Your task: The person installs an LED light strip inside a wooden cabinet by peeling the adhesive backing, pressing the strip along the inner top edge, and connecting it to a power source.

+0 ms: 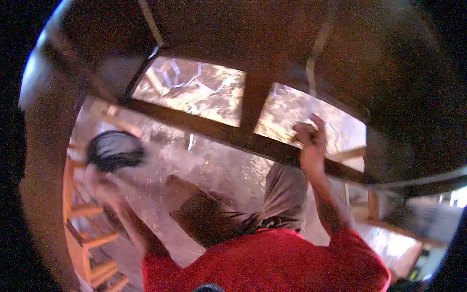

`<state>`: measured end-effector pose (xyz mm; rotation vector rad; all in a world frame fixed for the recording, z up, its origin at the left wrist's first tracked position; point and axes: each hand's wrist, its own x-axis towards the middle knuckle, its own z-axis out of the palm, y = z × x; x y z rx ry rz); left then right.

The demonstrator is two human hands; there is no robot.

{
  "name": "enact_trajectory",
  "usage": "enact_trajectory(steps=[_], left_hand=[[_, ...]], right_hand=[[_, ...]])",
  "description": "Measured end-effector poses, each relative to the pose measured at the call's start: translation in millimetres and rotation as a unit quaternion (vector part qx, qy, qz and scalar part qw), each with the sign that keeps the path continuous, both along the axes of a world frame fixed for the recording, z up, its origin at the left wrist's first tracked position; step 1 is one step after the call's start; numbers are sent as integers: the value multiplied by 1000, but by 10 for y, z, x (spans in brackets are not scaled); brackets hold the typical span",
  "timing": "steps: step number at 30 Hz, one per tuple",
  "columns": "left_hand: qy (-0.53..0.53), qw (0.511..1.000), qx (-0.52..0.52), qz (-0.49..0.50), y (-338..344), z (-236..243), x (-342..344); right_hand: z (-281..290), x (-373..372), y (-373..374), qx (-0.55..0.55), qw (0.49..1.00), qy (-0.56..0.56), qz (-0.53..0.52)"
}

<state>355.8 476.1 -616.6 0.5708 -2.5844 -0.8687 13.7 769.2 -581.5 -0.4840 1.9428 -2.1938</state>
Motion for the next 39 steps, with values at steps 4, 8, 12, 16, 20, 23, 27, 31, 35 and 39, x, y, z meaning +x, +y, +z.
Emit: enact_trajectory(steps=[4,8,12,16,20,23,27,31,35,39], left_hand=[[14,991,-98,-89,1021,444,-217],[124,982,139,10,1414,964,-429],[174,975,92,-99,1963,1457,-1442],[144,978,152,-19,2164,1309,-2487],[243,778,579,28,1900,950,-3326],[260,745,614,7,1652,710,-3420],[213,881,416,79,1513,480,-3292],[183,968,159,65,1580,429,-3299],[260,923,-225,171,1109,369,-3974],[163,960,-161,161,1080,462,-4177]], right_hand=[[25,-62,-57,-74,994,-58,46],[116,-283,140,-76,995,-27,58],[172,-980,427,-10,999,39,32],[359,-1302,525,284,869,366,-176],[496,-620,303,165,884,438,-11],[273,-638,52,164,918,325,159],[510,-848,-307,242,936,218,130],[393,-1498,-415,179,951,232,-102],[300,-1593,-661,276,897,332,-92],[84,-1701,-893,278,866,413,-32]])
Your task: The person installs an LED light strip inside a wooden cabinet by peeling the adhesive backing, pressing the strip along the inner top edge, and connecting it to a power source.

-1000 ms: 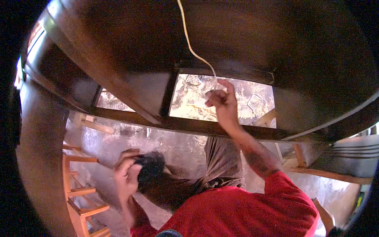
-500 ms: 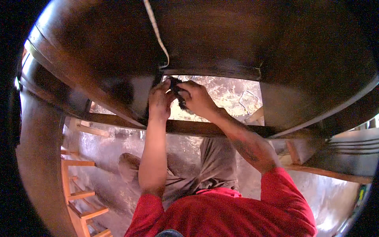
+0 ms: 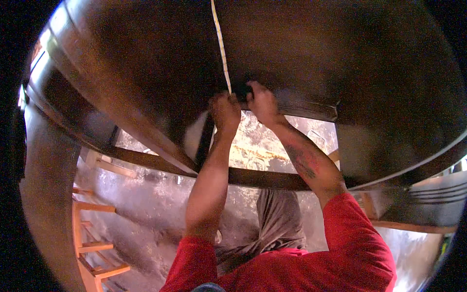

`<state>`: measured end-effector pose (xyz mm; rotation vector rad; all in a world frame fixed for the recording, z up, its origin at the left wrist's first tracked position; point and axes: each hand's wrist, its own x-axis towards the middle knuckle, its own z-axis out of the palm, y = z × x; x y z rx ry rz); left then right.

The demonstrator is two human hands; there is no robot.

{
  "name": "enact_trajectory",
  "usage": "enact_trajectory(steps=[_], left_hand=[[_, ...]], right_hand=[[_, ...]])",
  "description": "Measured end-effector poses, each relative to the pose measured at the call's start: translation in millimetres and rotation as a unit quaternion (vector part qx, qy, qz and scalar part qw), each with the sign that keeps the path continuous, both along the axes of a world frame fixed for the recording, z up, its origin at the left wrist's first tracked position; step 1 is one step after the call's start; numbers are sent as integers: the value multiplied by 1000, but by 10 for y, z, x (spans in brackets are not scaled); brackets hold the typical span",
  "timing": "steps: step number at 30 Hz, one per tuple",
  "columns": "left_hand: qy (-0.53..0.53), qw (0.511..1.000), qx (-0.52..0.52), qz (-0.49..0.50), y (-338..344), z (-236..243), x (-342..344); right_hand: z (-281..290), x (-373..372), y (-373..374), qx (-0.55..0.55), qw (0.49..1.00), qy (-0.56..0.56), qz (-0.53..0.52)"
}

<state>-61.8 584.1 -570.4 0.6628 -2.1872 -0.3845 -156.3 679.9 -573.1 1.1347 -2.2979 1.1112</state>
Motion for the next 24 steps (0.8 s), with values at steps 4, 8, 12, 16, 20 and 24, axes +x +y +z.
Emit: enact_trajectory(steps=[4,8,12,16,20,24], left_hand=[[155,966,199,-61,402,86,409],[193,960,192,-70,431,112,869],[261,928,257,-65,275,-106,1025],[293,918,258,-74,440,3,952],[300,909,277,-84,354,1,935],[294,906,298,-64,398,-11,1001]], right_hand=[[-351,-231,-333,71,994,46,67],[-268,62,-592,176,974,143,19],[607,58,-497,303,941,-137,61],[49,-59,-460,118,992,33,30],[-161,149,-597,129,976,175,5],[487,150,-484,295,947,-102,80]])
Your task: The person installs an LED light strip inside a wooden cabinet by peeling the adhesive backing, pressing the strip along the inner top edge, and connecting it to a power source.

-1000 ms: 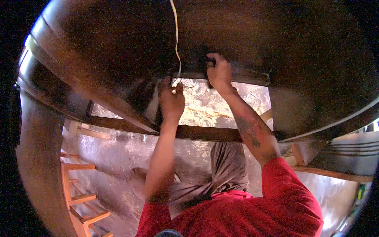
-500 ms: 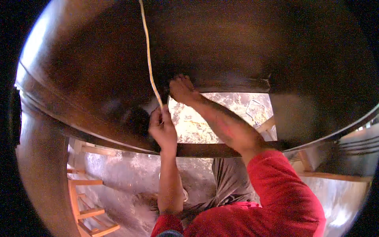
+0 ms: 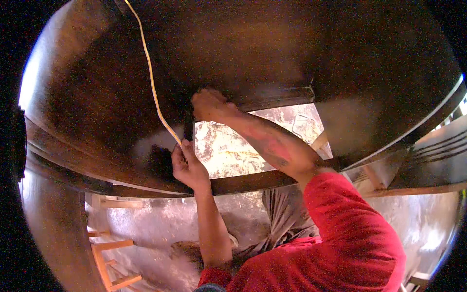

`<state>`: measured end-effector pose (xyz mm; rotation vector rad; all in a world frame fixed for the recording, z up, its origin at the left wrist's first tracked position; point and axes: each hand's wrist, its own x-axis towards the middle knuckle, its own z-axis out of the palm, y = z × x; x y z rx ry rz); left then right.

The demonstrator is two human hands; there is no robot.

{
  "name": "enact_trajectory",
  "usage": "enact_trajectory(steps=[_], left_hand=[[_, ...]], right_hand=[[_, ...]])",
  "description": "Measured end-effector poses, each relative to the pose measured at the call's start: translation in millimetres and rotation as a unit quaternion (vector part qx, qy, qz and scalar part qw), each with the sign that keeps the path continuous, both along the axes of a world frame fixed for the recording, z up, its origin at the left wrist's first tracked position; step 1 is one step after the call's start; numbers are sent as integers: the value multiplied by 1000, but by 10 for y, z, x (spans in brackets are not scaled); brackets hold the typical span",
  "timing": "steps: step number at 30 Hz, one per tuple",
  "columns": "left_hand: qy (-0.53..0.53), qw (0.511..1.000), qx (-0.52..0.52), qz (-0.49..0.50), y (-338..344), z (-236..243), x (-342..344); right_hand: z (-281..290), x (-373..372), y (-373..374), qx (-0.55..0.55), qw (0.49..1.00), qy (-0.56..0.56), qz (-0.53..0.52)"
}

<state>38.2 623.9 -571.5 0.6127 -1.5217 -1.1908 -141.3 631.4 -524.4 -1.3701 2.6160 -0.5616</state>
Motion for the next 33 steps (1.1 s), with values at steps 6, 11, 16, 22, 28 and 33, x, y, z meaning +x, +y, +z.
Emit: enact_trajectory(steps=[6,11,16,22,28,33], left_hand=[[52,997,41,-26,115,57,-80],[30,999,19,-10,135,2,-70],[68,997,21,-3,48,-4,-11],[44,999,22,4,99,-21,-49],[48,998,42,-3,99,17,-1],[77,995,58,-31,141,33,-30]], right_hand=[[-556,-159,-57,-108,968,228,-8],[-387,-269,-10,53,998,-32,-16],[-34,62,279,-69,986,152,-28],[-693,31,-17,-48,938,341,29],[-460,-84,-11,70,958,265,81],[-173,-171,-69,89,973,199,74]])
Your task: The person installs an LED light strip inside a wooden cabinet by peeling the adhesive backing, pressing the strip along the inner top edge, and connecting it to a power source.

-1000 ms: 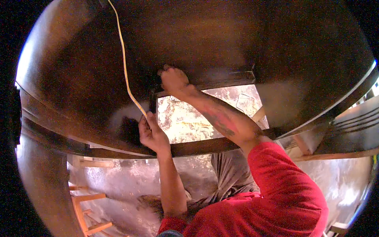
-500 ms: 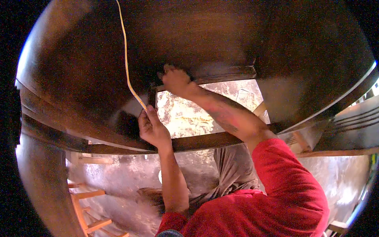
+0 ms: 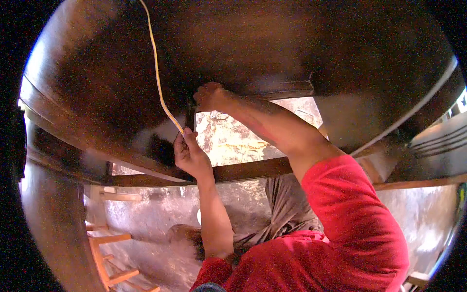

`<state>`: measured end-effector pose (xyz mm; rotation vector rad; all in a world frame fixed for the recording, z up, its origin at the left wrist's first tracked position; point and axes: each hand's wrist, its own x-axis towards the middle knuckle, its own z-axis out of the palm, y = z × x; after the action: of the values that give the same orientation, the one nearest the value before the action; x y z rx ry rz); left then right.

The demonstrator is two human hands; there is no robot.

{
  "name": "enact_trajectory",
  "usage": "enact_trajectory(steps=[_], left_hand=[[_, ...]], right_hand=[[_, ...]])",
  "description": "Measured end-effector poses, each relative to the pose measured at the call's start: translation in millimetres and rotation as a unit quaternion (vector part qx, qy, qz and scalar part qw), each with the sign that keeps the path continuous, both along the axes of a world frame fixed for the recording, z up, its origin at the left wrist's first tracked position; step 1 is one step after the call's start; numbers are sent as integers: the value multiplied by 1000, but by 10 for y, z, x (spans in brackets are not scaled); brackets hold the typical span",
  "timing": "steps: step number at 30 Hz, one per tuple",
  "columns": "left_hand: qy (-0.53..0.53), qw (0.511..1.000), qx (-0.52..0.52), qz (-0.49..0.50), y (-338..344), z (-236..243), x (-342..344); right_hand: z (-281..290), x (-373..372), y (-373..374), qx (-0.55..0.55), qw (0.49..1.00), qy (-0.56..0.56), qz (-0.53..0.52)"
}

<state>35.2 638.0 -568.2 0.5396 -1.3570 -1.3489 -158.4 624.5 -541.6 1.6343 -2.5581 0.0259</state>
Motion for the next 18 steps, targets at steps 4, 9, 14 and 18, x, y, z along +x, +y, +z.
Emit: enact_trajectory(steps=[4,9,14,18], left_hand=[[14,999,37,11,-40,-3,47],[-18,1000,-14,22,19,8,48],[0,1000,11,15,-6,-8,-13],[20,998,-31,43,-1,-34,40]], right_hand=[[364,42,54,-116,979,-113,-122],[312,197,256,-405,906,-109,-64],[968,-111,-141,-662,745,46,60],[1560,-132,-448,-627,725,284,-16]])
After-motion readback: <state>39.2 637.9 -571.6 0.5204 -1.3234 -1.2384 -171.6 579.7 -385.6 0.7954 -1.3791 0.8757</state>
